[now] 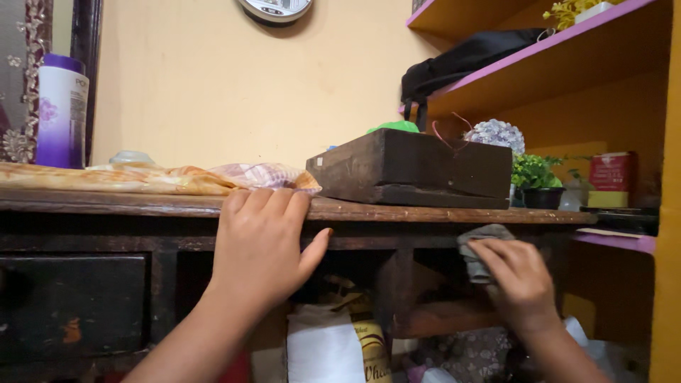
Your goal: The person wipes the underside and edges of a wooden table with a cloth. They then wring the cloth in a small container on the floor and resume wiping the table surface.
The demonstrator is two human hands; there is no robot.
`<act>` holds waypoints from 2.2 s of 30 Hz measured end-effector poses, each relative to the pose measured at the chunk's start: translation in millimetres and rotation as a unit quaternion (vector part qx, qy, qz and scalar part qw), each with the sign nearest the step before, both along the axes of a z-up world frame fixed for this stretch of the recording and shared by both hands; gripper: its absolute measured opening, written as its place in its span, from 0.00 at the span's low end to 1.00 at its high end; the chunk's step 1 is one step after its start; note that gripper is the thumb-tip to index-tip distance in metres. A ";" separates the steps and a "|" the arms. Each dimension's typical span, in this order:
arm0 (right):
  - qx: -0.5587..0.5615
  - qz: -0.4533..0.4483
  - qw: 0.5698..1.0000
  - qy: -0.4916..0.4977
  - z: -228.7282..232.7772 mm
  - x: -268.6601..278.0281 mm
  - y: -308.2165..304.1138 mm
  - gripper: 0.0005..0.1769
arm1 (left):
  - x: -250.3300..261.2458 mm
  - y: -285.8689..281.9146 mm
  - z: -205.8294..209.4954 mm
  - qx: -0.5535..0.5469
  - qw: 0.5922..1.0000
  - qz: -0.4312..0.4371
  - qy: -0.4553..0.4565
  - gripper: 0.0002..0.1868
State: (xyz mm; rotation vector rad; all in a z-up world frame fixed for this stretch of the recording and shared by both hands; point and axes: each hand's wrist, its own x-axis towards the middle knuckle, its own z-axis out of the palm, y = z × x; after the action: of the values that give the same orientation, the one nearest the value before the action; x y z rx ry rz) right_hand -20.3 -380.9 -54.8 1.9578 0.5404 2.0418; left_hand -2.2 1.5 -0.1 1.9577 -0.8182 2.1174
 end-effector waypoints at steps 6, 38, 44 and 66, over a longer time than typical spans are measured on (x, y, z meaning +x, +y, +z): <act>0.067 -0.042 0.997 -0.006 -4.7 -2.1 -39.7 0.38 | -1.1 -1.3 0.4 -0.001 1.000 0.002 -0.002 0.22; 0.121 0.139 0.983 -0.015 -7.3 10.3 102.1 0.26 | 6.1 -9.1 -2.4 -0.028 0.999 -0.004 -0.045 0.21; 0.050 0.160 0.986 0.001 0.0 8.6 125.8 0.30 | 5.6 -9.3 -2.8 -0.030 0.999 -0.017 -0.034 0.20; -0.180 0.184 0.965 0.054 32.9 -4.3 154.2 0.24 | 3.7 1.7 -3.2 0.000 1.000 -0.020 -0.005 0.14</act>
State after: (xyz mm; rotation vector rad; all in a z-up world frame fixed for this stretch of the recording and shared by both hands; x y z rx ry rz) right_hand -24.6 -226.8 -22.0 1.8560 1.2870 1.8612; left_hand 1.5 3.2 -3.2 1.9159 -0.8529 2.1072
